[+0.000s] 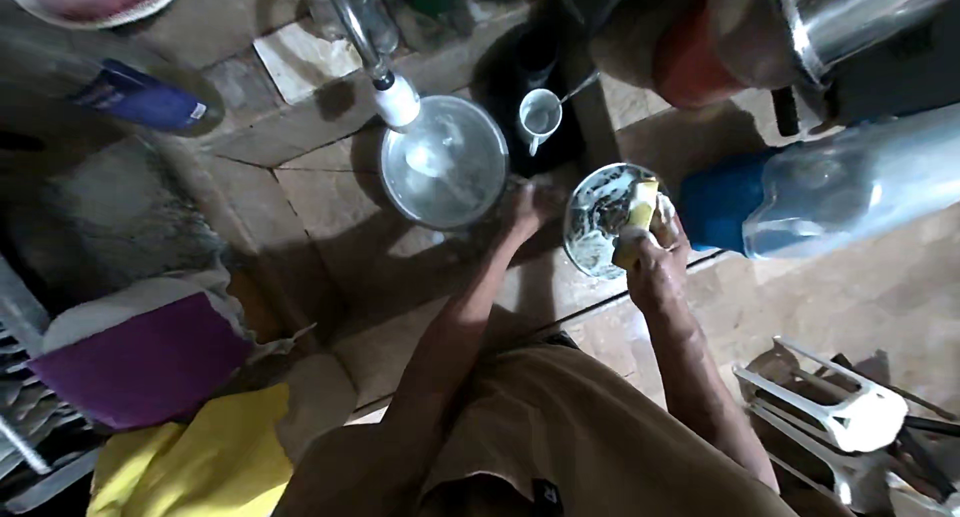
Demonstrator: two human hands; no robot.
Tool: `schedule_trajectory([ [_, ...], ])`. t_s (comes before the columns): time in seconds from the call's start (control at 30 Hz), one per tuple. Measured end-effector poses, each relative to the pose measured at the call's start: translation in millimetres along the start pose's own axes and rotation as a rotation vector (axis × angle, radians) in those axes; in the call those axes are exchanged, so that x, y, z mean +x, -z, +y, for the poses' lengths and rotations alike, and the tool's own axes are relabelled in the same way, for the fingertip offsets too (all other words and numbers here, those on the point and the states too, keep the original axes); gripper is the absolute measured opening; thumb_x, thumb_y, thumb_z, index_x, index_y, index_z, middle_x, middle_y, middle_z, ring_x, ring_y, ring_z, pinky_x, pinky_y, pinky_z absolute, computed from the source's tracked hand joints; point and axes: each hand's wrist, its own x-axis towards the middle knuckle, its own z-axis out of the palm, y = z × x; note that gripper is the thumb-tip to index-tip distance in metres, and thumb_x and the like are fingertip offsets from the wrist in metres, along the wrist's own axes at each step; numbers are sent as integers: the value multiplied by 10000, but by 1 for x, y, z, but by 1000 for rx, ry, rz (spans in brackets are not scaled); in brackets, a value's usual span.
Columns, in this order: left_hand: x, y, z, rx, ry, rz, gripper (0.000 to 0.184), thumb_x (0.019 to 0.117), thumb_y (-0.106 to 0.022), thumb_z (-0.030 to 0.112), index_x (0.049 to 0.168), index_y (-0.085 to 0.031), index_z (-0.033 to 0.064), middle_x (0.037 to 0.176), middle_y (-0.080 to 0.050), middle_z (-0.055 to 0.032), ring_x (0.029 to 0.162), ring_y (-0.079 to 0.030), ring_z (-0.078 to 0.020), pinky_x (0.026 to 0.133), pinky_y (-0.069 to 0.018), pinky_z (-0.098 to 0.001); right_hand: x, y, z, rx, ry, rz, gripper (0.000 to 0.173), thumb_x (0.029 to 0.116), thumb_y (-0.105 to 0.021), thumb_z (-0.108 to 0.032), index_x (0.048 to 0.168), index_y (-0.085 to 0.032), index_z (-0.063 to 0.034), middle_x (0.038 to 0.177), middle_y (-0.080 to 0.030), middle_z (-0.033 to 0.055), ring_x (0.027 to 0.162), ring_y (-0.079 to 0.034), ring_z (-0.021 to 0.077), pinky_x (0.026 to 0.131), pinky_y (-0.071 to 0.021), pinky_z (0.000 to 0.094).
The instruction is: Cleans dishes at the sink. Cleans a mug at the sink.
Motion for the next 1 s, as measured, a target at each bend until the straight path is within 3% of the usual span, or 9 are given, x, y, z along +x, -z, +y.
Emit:
schedule_trajectory([
  [0.1, -4, 46, -27, -74, 207, 505, 441, 1026, -604, 270, 1396, -557, 35, 1242, -686, -184, 1125, -680, -286, 1001, -543, -467, 3, -17, -9, 34, -93, -147, 508, 967, -501, -277, 1454, -465, -139, 1244, -664, 89, 931, -695, 208, 747, -609, 385],
  [0.17, 3, 69, -40, -195, 374, 636, 443, 1023, -607, 257, 1394, -562, 19, 1292, -642, -220, 1172, -639, -328, 1008, -526, -495, 5, -30, -12, 84, -195, -236, 483, 976, -458, -354, 1418, -491, -163, 1245, -663, 88, 965, -692, 219, 761, -601, 398],
  [0.3, 27, 88, -43, -322, 417, 698, 461, 992, -634, 223, 1394, -541, 17, 1347, -587, -223, 1227, -580, -317, 1019, -502, -484, 7, -48, -4, 212, -350, -346, 628, 807, -758, -525, 1334, -580, -233, 1067, -711, 3, 888, -692, 136, 756, -603, 351],
  [0.4, 41, 90, -28, -372, 364, 620, 414, 1068, -514, 351, 1215, -621, -21, 1065, -682, -169, 928, -682, -235, 835, -582, -424, 11, -54, 5, 166, -378, -494, 766, 767, -840, -338, 1448, -517, -203, 1129, -704, 41, 939, -688, 164, 824, -597, 365],
  [0.47, 50, 83, -8, -245, 250, 464, 459, 1091, -465, 367, 1122, -674, -40, 934, -705, -143, 843, -693, -201, 828, -590, -402, 16, -63, 5, 93, -386, -485, 656, 851, -659, -110, 1481, -477, -122, 1162, -699, 130, 973, -696, 243, 853, -595, 419],
  [0.6, 98, 61, 23, 13, -66, 381, 413, 989, -671, 256, 1312, -600, 8, 1229, -689, -169, 1079, -705, -237, 968, -579, -413, 27, -68, 2, -12, -327, -391, 511, 946, -510, -70, 1455, -483, -31, 1179, -716, 169, 977, -725, 278, 837, -619, 434],
  [0.73, 163, 50, 40, 88, -197, 403, 965, 775, -890, 273, 1550, -368, 33, 1560, -455, -162, 1380, -515, -273, 1143, -447, -422, 33, -53, -4, -26, -236, -426, 459, 914, -536, -73, 1367, -557, -4, 1141, -725, 150, 959, -719, 247, 817, -613, 405],
  [0.87, 202, 45, 45, 183, -226, 465, 1162, 628, -961, 422, 1554, -364, 49, 1531, -497, -136, 1389, -510, -241, 1150, -436, -417, 34, -41, -8, -26, -222, -431, 501, 915, -555, -65, 1405, -508, 31, 1170, -715, 141, 1003, -722, 250, 874, -623, 421],
  [1.0, 216, 38, 42, 265, -226, 511, 1052, 673, -919, 476, 1529, -428, 111, 1436, -601, -93, 1272, -616, -224, 1071, -508, -438, 35, -34, -5, 25, -229, -417, 509, 923, -570, -74, 1416, -508, 36, 1210, -699, 169, 1033, -712, 287, 890, -617, 449],
])
